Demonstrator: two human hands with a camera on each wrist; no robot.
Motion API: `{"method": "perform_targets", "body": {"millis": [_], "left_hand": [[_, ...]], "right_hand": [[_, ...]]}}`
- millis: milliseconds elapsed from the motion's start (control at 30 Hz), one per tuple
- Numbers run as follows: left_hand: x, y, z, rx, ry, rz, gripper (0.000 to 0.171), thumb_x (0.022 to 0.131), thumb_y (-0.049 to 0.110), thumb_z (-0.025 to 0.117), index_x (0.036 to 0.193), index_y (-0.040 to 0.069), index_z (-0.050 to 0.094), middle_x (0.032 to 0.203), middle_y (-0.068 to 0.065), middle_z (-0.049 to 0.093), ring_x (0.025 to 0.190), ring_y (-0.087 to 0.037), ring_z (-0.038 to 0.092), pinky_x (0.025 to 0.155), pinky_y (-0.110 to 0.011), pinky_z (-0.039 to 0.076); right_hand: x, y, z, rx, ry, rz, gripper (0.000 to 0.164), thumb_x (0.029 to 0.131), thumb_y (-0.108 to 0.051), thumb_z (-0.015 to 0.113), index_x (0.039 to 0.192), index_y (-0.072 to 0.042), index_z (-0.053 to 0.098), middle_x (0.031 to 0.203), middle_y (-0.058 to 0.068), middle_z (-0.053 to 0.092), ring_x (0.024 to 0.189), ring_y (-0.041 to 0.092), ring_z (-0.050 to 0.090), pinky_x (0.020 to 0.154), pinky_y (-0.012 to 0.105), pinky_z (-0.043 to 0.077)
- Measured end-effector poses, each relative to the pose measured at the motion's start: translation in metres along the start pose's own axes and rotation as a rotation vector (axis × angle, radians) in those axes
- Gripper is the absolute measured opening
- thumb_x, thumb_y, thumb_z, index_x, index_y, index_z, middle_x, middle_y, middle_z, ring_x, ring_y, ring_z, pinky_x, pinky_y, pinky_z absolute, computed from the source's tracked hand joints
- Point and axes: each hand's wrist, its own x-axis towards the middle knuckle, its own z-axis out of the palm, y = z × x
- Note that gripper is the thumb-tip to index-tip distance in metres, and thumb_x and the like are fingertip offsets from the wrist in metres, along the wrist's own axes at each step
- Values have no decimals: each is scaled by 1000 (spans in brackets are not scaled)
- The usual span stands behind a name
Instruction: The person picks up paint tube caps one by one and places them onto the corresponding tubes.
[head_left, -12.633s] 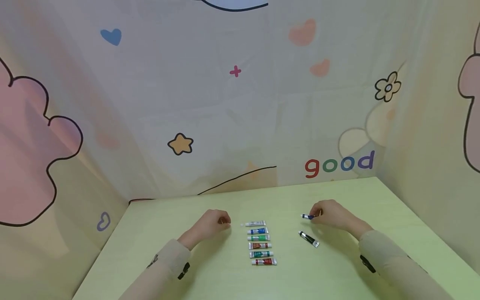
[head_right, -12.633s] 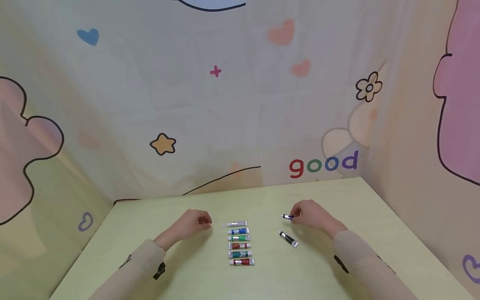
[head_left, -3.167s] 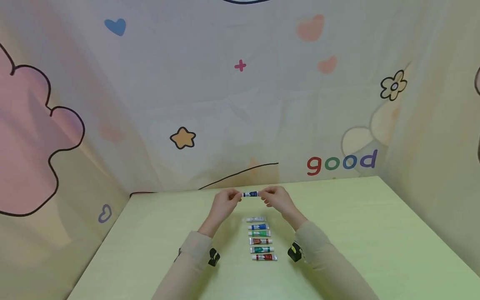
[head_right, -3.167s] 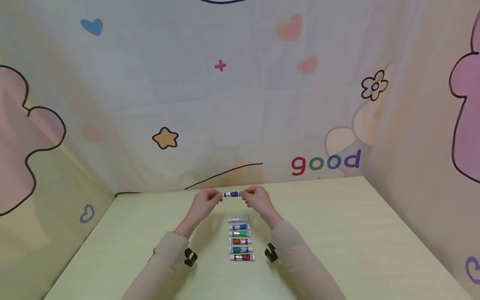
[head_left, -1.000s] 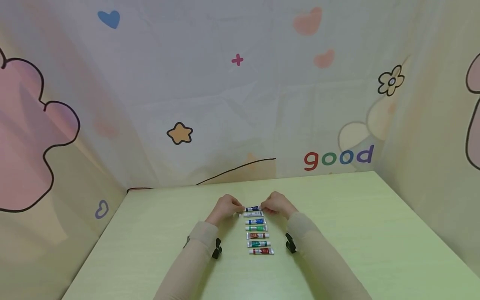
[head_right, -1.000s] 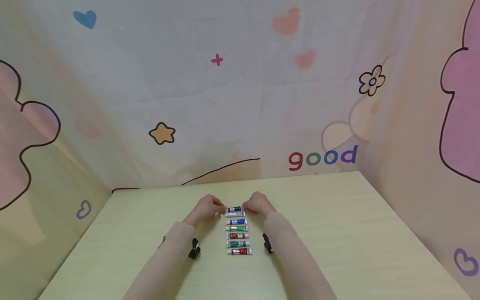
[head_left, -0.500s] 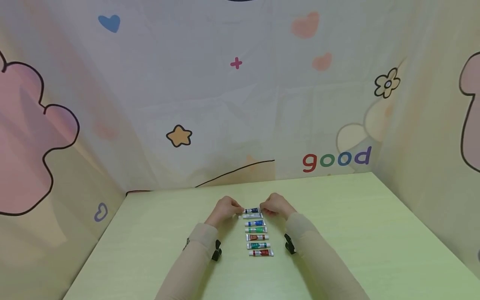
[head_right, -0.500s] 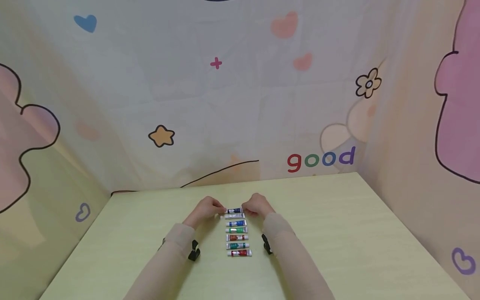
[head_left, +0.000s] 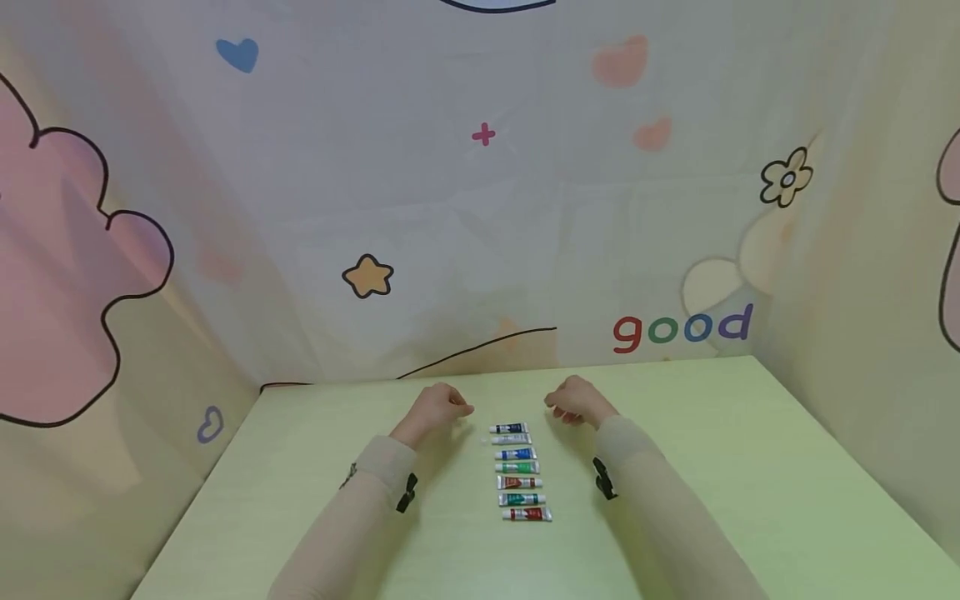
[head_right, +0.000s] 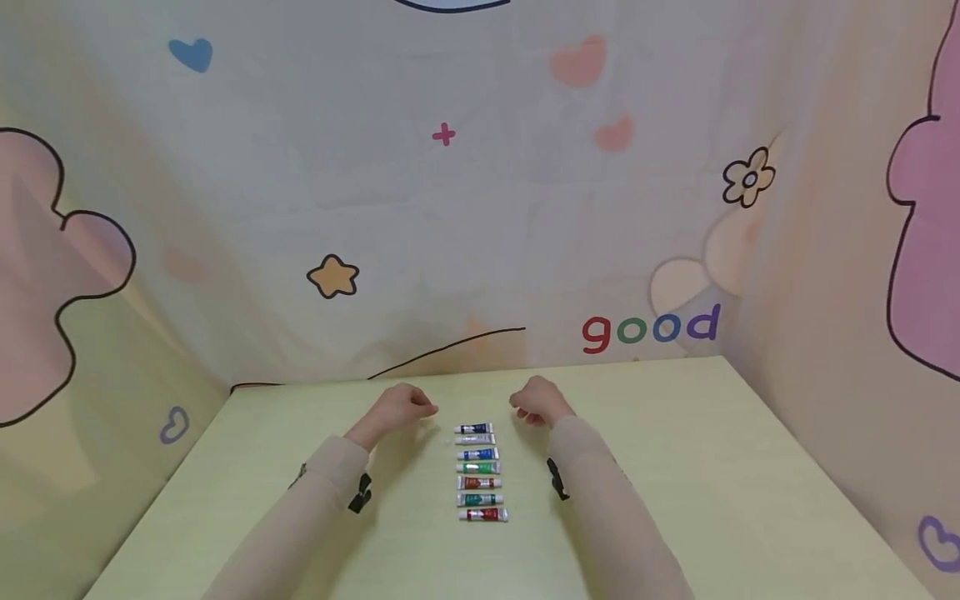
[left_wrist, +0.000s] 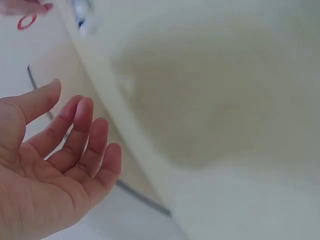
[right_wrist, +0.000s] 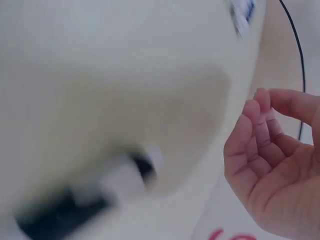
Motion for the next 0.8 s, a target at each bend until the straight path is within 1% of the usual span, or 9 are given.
{"method": "perform_targets", "body": {"millis": [100,167,267,367,433,533,667,800], "left_hand": [[-2,-1,-17,39,22,12,24,96,23,70,102,0,72,102,-11,70,92,-27,65,80,-42,54],[-4,-3,-27,42,27,1,24,97,24,70,103,1,72,102,-10,69,91,-26,64,78,-41,53],[-8,-9,-44,42,35,-1,24,97,23,69,105,1,71,101,-11,68,89,-25,64,76,-41,53],[-13,-14,-59,58,49,12,24,97,23,68,106,0,70,101,-11,68,88,-25,64,76,-40,54],[-18,-18,-69,73,56,19,24,98,22,68,107,0,70,102,-12,69,89,-26,64,75,-41,54],[-28,-24,-81,100,67,26,24,98,21,67,108,0,69,103,-13,69,90,-27,64,76,-42,53],[-45,-36,-92,115,98,15,25,98,20,66,110,-2,67,105,-15,68,92,-30,63,78,-45,53],[-62,-48,-95,105,130,18,25,98,20,66,109,-3,67,104,-17,68,94,-32,63,77,-46,53]], "right_hand": [[-10,5,-26,-7,25,-10,30,99,-17,60,112,9,66,81,9,64,62,16,54,60,29,49],[-15,12,-43,-30,35,-22,33,100,-17,58,118,10,63,84,11,65,65,17,55,63,29,50],[-22,22,-64,-99,81,-66,32,101,-17,56,117,9,62,87,13,67,68,19,58,64,30,51],[-31,32,-86,-174,158,-125,32,102,-17,54,116,10,63,88,14,68,73,22,61,67,32,53],[-37,38,-100,-212,215,-166,32,102,-17,53,116,10,64,89,15,68,76,25,64,68,35,54],[-49,47,-117,-237,269,-195,33,103,-18,52,116,10,64,93,18,69,82,28,65,72,40,54],[-63,62,-133,-254,313,-223,32,103,-20,53,113,9,64,95,19,69,84,30,64,72,42,53],[-77,81,-142,-260,355,-247,33,102,-20,53,111,9,63,93,18,69,83,30,63,69,41,51]]}}
